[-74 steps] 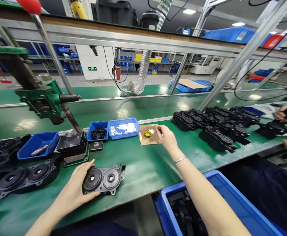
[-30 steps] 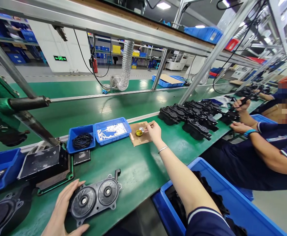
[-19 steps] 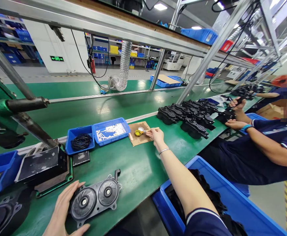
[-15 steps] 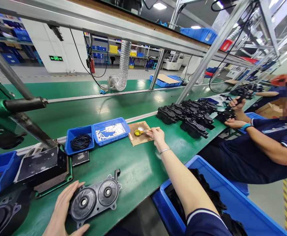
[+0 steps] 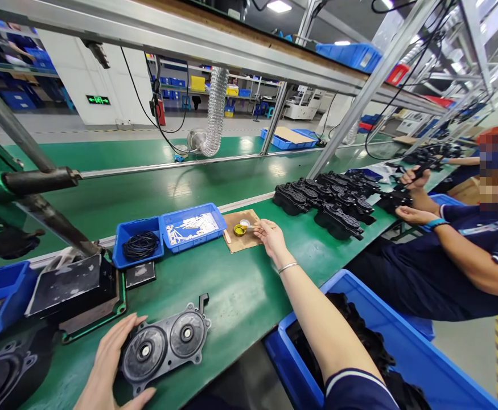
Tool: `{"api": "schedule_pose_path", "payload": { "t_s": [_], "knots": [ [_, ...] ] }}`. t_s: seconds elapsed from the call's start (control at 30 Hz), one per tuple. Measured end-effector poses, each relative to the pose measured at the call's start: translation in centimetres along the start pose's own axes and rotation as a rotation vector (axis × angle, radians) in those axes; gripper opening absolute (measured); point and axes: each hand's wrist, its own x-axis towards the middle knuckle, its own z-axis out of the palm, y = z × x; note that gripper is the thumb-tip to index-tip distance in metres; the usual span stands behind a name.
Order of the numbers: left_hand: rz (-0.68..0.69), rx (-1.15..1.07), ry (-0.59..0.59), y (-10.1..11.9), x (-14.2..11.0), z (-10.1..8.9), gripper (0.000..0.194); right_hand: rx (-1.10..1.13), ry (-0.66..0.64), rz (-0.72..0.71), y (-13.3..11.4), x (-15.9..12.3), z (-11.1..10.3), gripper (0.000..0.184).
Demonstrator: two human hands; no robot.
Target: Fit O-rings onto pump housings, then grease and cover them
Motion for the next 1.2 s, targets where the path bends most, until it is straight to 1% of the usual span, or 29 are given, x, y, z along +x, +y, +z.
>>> {"api": "schedule_pose_path", "payload": {
  "t_s": [0.13, 0.3, 0.4, 0.5, 0.6, 0.67, 0.77, 0.83, 0.9, 0.97, 1.07, 1.2],
  "knots": [
    [0.002, 0.002, -0.008, 0.1, 0.0, 0.0, 0.080, -0.022, -0.027, 0.007, 0.0, -0.4, -1.1, 0.014],
    [0.024, 0.027, -0.049, -0.8, 0.0, -0.2, 0.086, -0.050, -0.004, -0.019, -0.4, -0.8, -2.0, 0.014],
    [0.040, 0.053, -0.071, -0.9, 0.0, -0.5, 0.091, -0.055, -0.003, -0.062, -1.3, -1.7, -1.6, 0.015],
    [0.057, 0.036, -0.073, -0.2, 0.3, -0.9, 0.091, -0.039, -0.053, -0.115, -2.6, -3.8, -0.4, 0.018],
    [0.058, -0.012, -0.098, 0.4, 0.7, -1.2, 0.094, -0.033, -0.165, -0.115, -3.6, -7.2, 1.5, 0.025],
    [0.060, -0.034, -0.106, 0.4, 0.9, -1.3, 0.097, -0.064, -0.281, -0.080, -3.6, -9.9, 3.0, 0.029],
    [0.068, -0.042, -0.117, 0.3, 0.8, -1.4, 0.099, -0.129, -0.503, -0.006, -2.4, -13.6, 5.3, 0.024],
    [0.065, -0.046, -0.128, 0.1, 0.7, -1.5, 0.100, -0.135, -0.609, 0.060, -1.0, -15.1, 6.7, 0.023],
    [0.057, -0.049, -0.138, 0.0, 0.7, -1.5, 0.100, -0.132, -0.686, 0.114, 0.3, -15.6, 7.8, 0.025],
    [0.055, -0.049, -0.139, -0.1, 0.7, -1.5, 0.101, -0.134, -0.754, 0.153, 1.4, -15.5, 8.5, 0.028],
    [0.060, -0.052, -0.139, -0.2, 0.7, -1.5, 0.103, -0.144, -0.829, 0.193, 2.4, -14.9, 8.9, 0.028],
    [0.048, -0.047, -0.150, -0.2, 0.9, -1.5, 0.104, -0.139, -0.892, 0.202, 2.9, -14.2, 8.9, 0.025]
  ]
}}
